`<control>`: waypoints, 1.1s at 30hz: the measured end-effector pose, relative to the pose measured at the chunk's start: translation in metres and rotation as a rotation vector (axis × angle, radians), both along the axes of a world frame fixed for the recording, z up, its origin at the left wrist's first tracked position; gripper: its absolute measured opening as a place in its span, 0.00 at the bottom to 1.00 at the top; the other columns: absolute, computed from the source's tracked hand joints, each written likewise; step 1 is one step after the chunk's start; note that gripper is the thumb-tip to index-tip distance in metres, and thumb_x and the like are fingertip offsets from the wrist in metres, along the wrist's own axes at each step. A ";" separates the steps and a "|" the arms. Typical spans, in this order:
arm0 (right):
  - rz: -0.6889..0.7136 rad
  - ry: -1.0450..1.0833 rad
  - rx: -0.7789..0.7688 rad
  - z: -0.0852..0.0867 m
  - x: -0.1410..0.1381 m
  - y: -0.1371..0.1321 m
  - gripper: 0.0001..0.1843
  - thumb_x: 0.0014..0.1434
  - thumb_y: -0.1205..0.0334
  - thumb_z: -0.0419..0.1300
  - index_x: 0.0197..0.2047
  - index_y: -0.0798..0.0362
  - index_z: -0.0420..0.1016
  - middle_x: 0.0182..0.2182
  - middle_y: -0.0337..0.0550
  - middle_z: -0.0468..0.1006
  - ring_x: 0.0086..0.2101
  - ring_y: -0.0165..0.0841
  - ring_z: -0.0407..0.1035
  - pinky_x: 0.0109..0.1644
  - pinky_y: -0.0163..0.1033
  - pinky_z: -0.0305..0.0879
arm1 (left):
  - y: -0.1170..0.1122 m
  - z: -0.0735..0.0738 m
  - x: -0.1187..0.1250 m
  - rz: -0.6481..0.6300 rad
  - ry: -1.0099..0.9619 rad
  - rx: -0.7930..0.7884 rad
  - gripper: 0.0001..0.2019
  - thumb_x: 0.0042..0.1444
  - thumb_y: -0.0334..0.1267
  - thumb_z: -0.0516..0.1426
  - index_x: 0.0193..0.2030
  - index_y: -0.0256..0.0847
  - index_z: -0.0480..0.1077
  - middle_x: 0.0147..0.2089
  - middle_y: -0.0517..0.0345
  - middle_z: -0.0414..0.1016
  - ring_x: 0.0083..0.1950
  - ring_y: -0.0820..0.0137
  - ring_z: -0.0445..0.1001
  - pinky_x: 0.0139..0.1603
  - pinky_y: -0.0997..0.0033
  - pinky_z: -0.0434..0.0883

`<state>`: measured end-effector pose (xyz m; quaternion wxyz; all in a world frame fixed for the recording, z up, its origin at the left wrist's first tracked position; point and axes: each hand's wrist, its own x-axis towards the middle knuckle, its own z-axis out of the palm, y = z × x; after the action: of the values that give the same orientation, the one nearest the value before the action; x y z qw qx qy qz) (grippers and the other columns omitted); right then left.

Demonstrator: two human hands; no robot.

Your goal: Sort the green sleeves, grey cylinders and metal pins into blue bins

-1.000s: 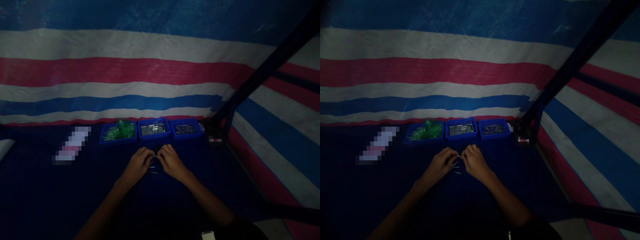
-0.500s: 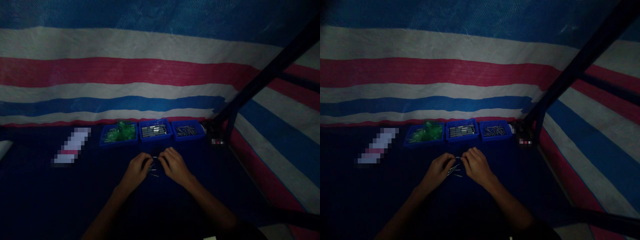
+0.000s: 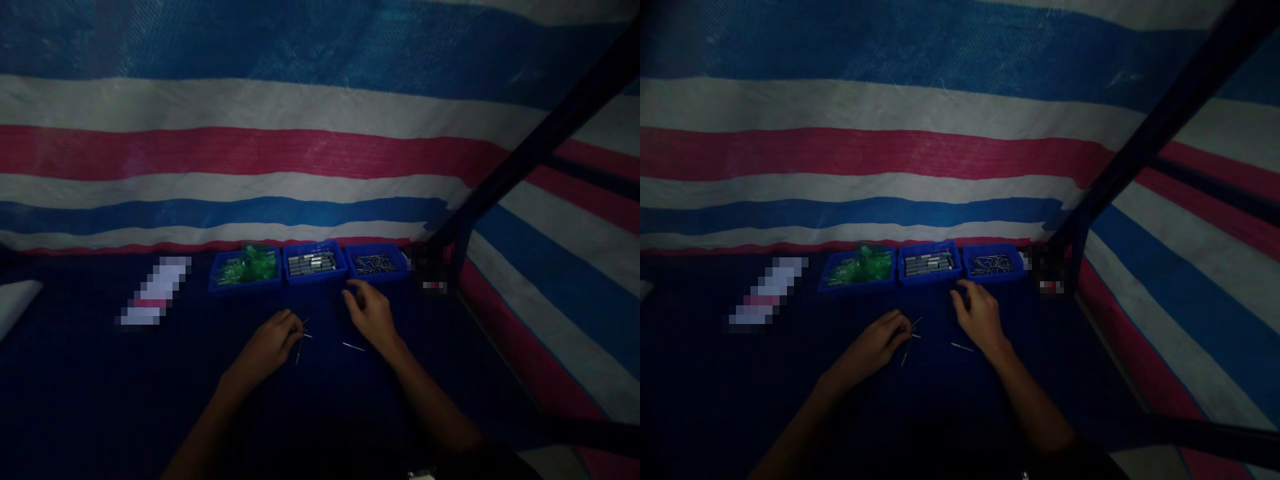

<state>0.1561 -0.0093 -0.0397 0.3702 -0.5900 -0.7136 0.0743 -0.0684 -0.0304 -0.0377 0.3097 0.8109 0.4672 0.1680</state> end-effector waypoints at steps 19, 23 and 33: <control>0.434 -0.168 0.041 0.008 -0.037 -0.028 0.09 0.61 0.64 0.49 0.34 0.53 0.69 0.28 0.42 0.74 0.30 0.33 0.66 0.37 0.39 0.63 | 0.000 0.001 0.013 0.213 -0.186 0.074 0.12 0.59 0.39 0.46 0.28 0.38 0.64 0.28 0.59 0.68 0.30 0.72 0.67 0.34 0.72 0.63; 0.269 -0.104 0.120 0.011 -0.020 -0.015 0.09 0.60 0.65 0.49 0.33 0.53 0.69 0.27 0.42 0.73 0.30 0.33 0.67 0.36 0.38 0.63 | 0.001 0.012 0.000 0.151 -0.113 0.022 0.11 0.58 0.42 0.49 0.32 0.39 0.66 0.31 0.59 0.69 0.32 0.71 0.68 0.34 0.71 0.63; -0.484 0.057 0.306 0.011 0.053 0.028 0.13 0.58 0.56 0.52 0.35 0.57 0.71 0.23 0.44 0.75 0.25 0.35 0.70 0.31 0.38 0.63 | -0.006 0.013 -0.025 0.041 0.236 -0.062 0.06 0.50 0.38 0.57 0.36 0.43 0.67 0.41 0.56 0.68 0.45 0.63 0.66 0.43 0.65 0.63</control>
<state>0.2094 0.0185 -0.0289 0.4820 -0.6782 -0.5441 -0.1083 -0.0932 -0.0360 -0.0251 0.2741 0.8054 0.5217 0.0630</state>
